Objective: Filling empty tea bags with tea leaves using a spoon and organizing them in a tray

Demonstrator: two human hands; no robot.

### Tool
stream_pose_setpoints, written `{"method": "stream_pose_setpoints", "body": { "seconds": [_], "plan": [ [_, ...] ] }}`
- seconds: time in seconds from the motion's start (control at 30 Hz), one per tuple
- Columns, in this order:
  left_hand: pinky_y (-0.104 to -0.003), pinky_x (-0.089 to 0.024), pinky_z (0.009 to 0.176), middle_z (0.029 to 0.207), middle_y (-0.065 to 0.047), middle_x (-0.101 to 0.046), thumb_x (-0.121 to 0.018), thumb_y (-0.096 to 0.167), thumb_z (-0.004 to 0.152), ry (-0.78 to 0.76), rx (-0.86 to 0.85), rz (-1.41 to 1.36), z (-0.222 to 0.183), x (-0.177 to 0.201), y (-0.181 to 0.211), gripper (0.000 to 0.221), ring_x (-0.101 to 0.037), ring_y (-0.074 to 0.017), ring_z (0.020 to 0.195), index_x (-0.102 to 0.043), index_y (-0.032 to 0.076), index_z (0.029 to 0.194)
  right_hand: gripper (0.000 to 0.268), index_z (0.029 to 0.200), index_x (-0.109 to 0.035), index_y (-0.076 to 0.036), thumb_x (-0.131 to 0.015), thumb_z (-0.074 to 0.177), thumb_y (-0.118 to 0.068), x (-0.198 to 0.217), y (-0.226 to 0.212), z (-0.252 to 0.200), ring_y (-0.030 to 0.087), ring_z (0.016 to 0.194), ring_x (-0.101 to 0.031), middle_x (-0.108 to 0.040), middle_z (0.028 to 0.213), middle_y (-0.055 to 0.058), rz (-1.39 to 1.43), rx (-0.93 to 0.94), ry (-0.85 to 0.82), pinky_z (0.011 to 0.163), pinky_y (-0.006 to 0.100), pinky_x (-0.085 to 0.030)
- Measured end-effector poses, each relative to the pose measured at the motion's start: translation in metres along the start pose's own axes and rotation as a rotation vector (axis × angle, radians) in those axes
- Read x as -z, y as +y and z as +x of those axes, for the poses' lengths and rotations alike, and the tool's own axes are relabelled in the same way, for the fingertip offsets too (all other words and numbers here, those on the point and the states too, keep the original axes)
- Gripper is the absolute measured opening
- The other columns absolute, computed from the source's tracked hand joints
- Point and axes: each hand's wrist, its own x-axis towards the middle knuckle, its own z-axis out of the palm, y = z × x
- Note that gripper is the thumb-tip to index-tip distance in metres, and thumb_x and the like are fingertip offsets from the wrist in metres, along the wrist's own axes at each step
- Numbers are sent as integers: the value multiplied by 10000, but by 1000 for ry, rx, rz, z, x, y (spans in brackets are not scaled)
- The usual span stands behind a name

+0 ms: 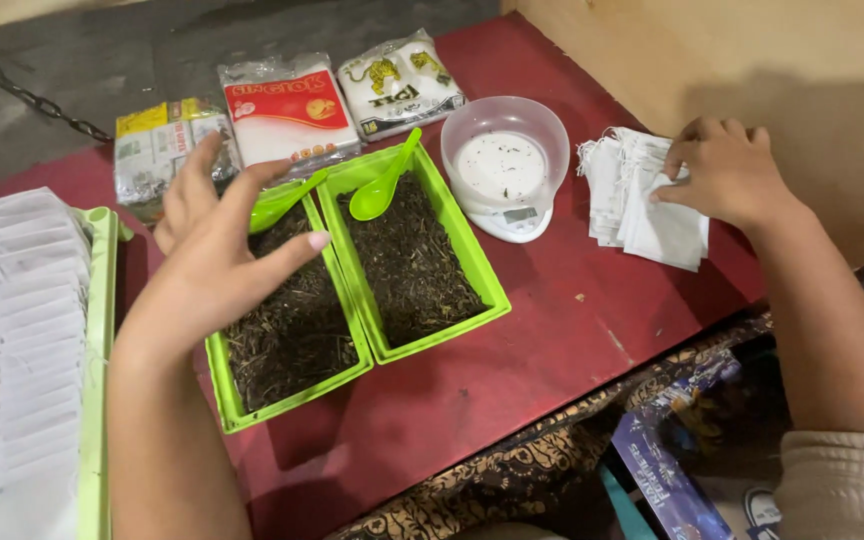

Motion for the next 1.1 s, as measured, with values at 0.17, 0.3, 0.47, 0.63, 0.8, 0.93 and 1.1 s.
{"method": "stream_pose_setpoints", "body": {
  "seconds": [0.17,0.3,0.47,0.63,0.8,0.93,1.1],
  "plan": [
    [-722,-98,1102,1667,-222,-58,-626,577,848,-2,27,19,5,3,-14,716,-35,-463,1517,-463,232,1454,327,797,-723,-220,-724,795,-547,16,-6,-2,283,1208,-504,-586,1262,13,55,68,-10,963,436,-241],
    [-689,-117,1116,1672,-185,-93,-618,581,852,14,20,-6,10,5,-25,680,-62,-430,1534,-500,234,1425,403,1055,-804,-205,-751,819,-527,47,-36,11,169,1373,-435,-597,1369,-27,17,173,-19,981,413,-231],
    [-668,-101,1111,1614,-158,-257,-599,555,885,-18,-92,-42,15,-6,-23,654,-187,-396,1496,-528,232,1448,282,1024,-789,-193,-689,875,-410,135,-163,-12,290,1224,-550,-640,1267,57,111,602,190,958,516,-313],
    [-561,-163,1102,1569,-78,-406,-586,512,930,12,-245,-58,12,-10,-15,531,-340,-331,1439,-612,230,1378,293,994,-798,-187,-707,904,-450,170,-287,-36,285,1179,-542,-633,1230,-1,149,855,255,995,521,-295],
    [-302,-257,992,1114,91,-700,-673,315,973,-21,-404,-242,22,-11,-36,235,-614,-81,1181,-705,130,831,247,983,-799,-171,-701,928,-390,164,-334,-22,270,1098,-513,-573,1166,22,374,972,176,923,425,-260],
    [-453,-150,981,1064,213,-727,-723,283,910,-38,-197,-115,28,-12,-47,90,-645,-23,1128,-736,241,831,282,996,-738,-146,-749,895,-409,157,-331,-11,256,1171,-513,-565,1213,-4,439,906,110,978,413,-263],
    [-830,-30,1069,1164,-8,-742,-701,216,896,10,-143,-208,33,-13,-51,109,-638,-309,1236,-763,171,974,144,887,-745,-89,-766,840,-223,151,-318,7,372,1137,-615,-643,1179,129,557,909,70,980,528,-374]
  ]
}}
